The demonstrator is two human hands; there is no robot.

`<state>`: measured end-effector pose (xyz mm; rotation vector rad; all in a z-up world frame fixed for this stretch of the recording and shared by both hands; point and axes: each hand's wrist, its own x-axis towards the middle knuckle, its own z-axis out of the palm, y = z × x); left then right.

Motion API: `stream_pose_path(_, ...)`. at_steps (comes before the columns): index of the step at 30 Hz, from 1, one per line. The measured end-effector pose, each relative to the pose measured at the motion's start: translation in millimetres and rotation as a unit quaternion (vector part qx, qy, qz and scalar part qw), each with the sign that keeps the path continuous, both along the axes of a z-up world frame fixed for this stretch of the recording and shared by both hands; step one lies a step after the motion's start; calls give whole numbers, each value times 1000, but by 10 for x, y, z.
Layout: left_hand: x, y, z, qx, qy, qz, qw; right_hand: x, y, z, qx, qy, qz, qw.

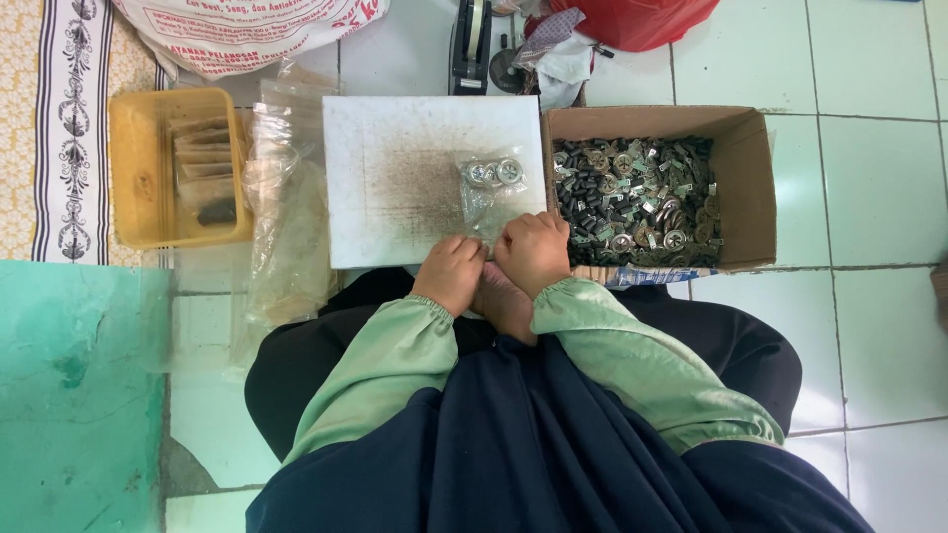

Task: Manually sorting and packaging small metal clips into plastic bags.

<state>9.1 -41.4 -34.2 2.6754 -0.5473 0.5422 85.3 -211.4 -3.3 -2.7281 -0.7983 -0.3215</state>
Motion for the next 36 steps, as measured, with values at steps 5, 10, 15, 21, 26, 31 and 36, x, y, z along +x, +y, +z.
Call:
stream_pose_path(5,-10,-4,67,9,-2,-2,1000,-11,-52,-33,38,13,-4,999)
stream_pose_path(10,-20,-2,162,5,2,-6,1000,-23,-75,-35,70,11,1,998)
stream_pose_path(15,-5,-9,133,23,-16,-10,1000,-39,-71,105,93,-16,25,995)
stream_pose_path(21,1,-42,360,-106,6,45,993,3,-256,-126,67,0,40,997)
stream_pose_path(26,39,-203,311,-157,94,142,973,-65,-323,43,108,-21,71,991)
stream_pose_path(31,84,-304,453,-213,136,186,950,-94,-346,23,143,-45,92,984)
stream_pose_path(36,161,-375,174,-203,141,238,939,-121,-361,17,151,-30,93,984)
